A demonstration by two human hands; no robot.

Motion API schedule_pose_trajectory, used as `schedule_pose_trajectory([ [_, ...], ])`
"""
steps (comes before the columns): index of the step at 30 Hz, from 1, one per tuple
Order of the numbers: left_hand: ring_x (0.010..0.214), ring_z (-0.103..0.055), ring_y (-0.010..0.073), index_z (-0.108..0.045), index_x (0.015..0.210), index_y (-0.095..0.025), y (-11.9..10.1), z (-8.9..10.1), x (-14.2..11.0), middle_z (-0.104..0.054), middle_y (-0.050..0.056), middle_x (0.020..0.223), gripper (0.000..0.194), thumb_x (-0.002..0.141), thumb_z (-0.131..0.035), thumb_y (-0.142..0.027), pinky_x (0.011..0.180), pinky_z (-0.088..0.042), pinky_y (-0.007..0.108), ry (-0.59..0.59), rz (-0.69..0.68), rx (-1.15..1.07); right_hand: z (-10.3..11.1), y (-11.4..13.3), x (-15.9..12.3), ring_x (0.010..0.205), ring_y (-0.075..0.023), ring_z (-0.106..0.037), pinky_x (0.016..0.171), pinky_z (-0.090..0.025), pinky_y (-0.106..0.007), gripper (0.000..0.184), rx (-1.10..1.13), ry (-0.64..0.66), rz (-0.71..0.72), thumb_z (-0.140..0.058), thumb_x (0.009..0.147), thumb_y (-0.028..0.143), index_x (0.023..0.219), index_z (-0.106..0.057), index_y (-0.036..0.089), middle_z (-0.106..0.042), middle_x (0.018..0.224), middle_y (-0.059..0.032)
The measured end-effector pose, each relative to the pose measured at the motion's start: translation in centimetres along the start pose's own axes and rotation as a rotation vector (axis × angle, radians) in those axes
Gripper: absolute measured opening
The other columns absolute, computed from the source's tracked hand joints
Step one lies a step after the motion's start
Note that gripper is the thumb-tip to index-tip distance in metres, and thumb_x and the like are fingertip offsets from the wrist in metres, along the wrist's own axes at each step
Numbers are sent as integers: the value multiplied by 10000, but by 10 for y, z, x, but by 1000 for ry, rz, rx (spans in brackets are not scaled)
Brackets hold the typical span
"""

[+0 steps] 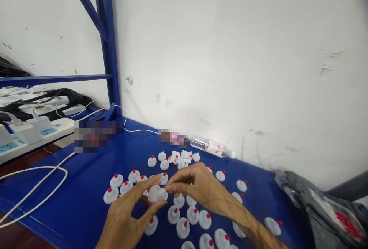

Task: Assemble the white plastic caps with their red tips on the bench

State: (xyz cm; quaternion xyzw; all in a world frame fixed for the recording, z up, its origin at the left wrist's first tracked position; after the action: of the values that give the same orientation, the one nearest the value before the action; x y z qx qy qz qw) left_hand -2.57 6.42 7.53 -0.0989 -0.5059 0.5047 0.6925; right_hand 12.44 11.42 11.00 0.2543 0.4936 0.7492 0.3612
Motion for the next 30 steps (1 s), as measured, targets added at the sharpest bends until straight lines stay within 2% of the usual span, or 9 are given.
schedule_pose_trajectory([
  [4, 527, -661, 79, -596, 1238, -403, -3, -1, -3, -777, -76, 1008, 413, 850, -693, -508, 626, -595, 173, 3, 4, -53, -4, -1, 0, 675, -123, -639, 629, -497, -207, 240, 22, 25, -8, -729, 857, 435, 921, -797, 214, -731, 775, -19],
  [9, 623, -702, 105, -554, 1300, -435, 6, -12, -9, -755, -43, 1147, 487, 845, -726, -420, 607, -608, 187, 102, 108, -93, -18, -2, 0, 724, -138, -681, 666, -530, -232, 347, 226, 221, -48, -672, 891, 483, 1073, -757, 200, -744, 897, -51],
  [11, 628, -707, 117, -491, 1370, -436, 5, -10, -7, -762, -27, 1117, 573, 843, -717, -447, 617, -618, 205, 113, 105, -67, -6, 1, -1, 756, -148, -689, 675, -531, -236, 368, 185, 219, -47, -658, 895, 503, 1062, -755, 190, -748, 925, -62],
  [14, 645, -723, 143, -502, 1374, -386, 5, 4, -3, -774, -1, 1023, 524, 881, -647, -490, 614, -625, 230, 50, 132, -20, 39, -2, 1, 781, -153, -682, 681, -522, -242, 369, -20, 22, -43, -611, 926, 510, 1030, -748, 183, -748, 936, -60],
  [16, 683, -738, 157, -570, 1304, -363, 11, 14, -2, -771, 6, 1001, 419, 908, -598, -497, 550, -611, 209, 7, 210, -8, 66, -14, 2, 761, -153, -670, 655, -506, -241, 355, -167, -78, -94, -590, 938, 489, 1004, -742, 176, -747, 908, -55],
  [18, 691, -741, 165, -604, 1257, -358, 19, 21, -3, -765, 3, 986, 384, 907, -586, -515, 463, -584, 185, -21, 287, -21, 79, -34, 4, 699, -151, -651, 587, -479, -238, 339, -270, -82, -166, -574, 938, 460, 981, -741, 168, -747, 873, -53],
  [23, 614, -718, 132, -639, 1178, -373, 19, 22, -4, -752, -25, 1009, 299, 904, -596, -486, 338, -501, 137, -11, 261, -34, 76, -74, 12, 580, -136, -594, 497, -394, -232, 270, -398, -50, -227, -584, 901, 361, 875, -759, 157, -749, 789, -41],
  [27, 551, -692, 90, -648, 1131, -379, 6, 22, 1, -755, -60, 958, 216, 924, -590, -401, 439, -546, 131, -36, 131, 3, 65, -79, 11, 569, -126, -585, 494, -369, -226, 258, -449, 5, -212, -581, 902, 332, 842, -758, 154, -752, 763, -28],
  [30, 513, -670, 87, -656, 1113, -369, 1, 24, 3, -748, -69, 879, 201, 923, -592, -379, 388, -509, 122, -53, 110, 11, 69, -77, 10, 525, -120, -561, 473, -356, -229, 303, -479, 14, -211, -558, 933, 405, 950, -754, 175, -751, 752, -15],
])
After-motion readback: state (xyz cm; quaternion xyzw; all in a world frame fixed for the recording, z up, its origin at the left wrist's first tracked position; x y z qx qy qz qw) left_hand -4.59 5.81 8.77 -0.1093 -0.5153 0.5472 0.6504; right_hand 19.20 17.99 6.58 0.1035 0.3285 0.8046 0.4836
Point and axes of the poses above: each hand's wrist, its own x-axis towards the middle knuckle, its own z-axis out of the back of the hand, y = z × x, the point moved 9 cm from there along x, towards the middle knuckle
